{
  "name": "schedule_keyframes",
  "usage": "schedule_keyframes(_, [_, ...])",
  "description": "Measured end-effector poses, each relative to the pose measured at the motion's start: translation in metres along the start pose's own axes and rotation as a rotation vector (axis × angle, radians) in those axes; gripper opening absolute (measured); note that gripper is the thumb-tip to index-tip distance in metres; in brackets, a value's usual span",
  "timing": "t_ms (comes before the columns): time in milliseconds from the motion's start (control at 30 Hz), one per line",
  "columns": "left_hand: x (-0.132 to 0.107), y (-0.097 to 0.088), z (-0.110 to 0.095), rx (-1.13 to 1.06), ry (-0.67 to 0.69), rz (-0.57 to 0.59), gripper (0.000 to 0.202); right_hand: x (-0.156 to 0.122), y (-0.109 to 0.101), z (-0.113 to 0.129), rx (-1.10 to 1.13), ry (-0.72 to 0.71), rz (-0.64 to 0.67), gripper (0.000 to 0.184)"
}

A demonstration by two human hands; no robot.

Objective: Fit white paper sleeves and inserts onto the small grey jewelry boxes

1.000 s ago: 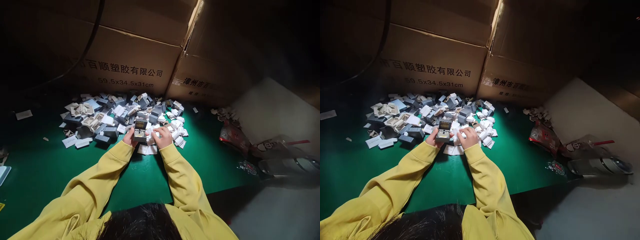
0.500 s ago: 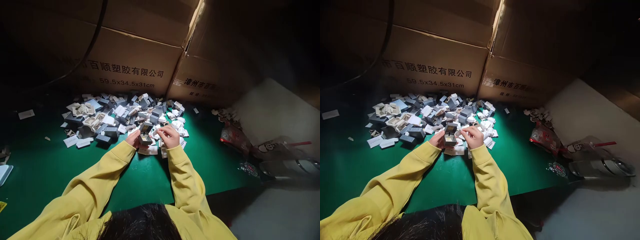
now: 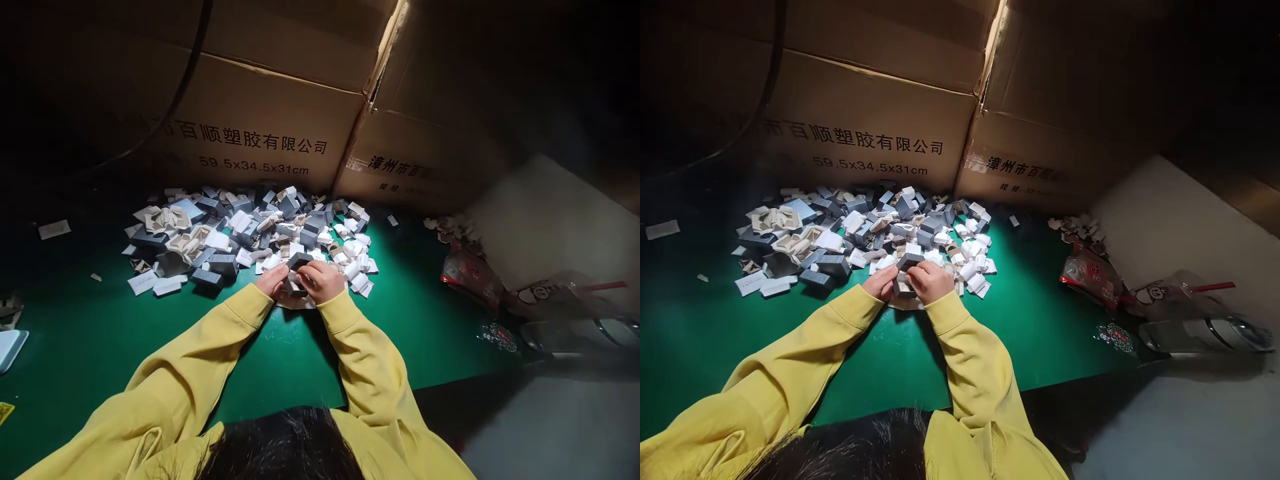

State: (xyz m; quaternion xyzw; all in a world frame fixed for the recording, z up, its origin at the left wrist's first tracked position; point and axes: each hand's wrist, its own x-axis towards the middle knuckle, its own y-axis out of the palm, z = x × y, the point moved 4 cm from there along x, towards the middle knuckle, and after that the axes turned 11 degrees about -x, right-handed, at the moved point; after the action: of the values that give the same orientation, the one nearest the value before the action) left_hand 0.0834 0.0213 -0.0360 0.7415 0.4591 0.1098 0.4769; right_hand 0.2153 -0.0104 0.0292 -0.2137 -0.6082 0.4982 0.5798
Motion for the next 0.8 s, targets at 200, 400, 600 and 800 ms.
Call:
schedule_keyframes(200, [0.004,-0.009,0.002,0.191,0.05,0.038,0.051,-0.002,0.007,-0.001,-0.182,-0.067,0.04,0.026])
schedule_keyframes(400, [0.001,-0.004,-0.001,0.25,0.09,-0.005,0.053,-0.001,0.009,0.0,-0.268,-0.091,0.103,0.031])
schedule_keyframes(600, [-0.005,0.005,-0.008,0.305,0.124,-0.028,0.038,-0.001,-0.002,0.008,-0.288,-0.031,0.124,0.032])
schedule_keyframes(800, [-0.005,0.001,-0.012,0.274,0.087,-0.016,0.025,0.0,0.01,0.004,-0.109,-0.019,0.158,0.025])
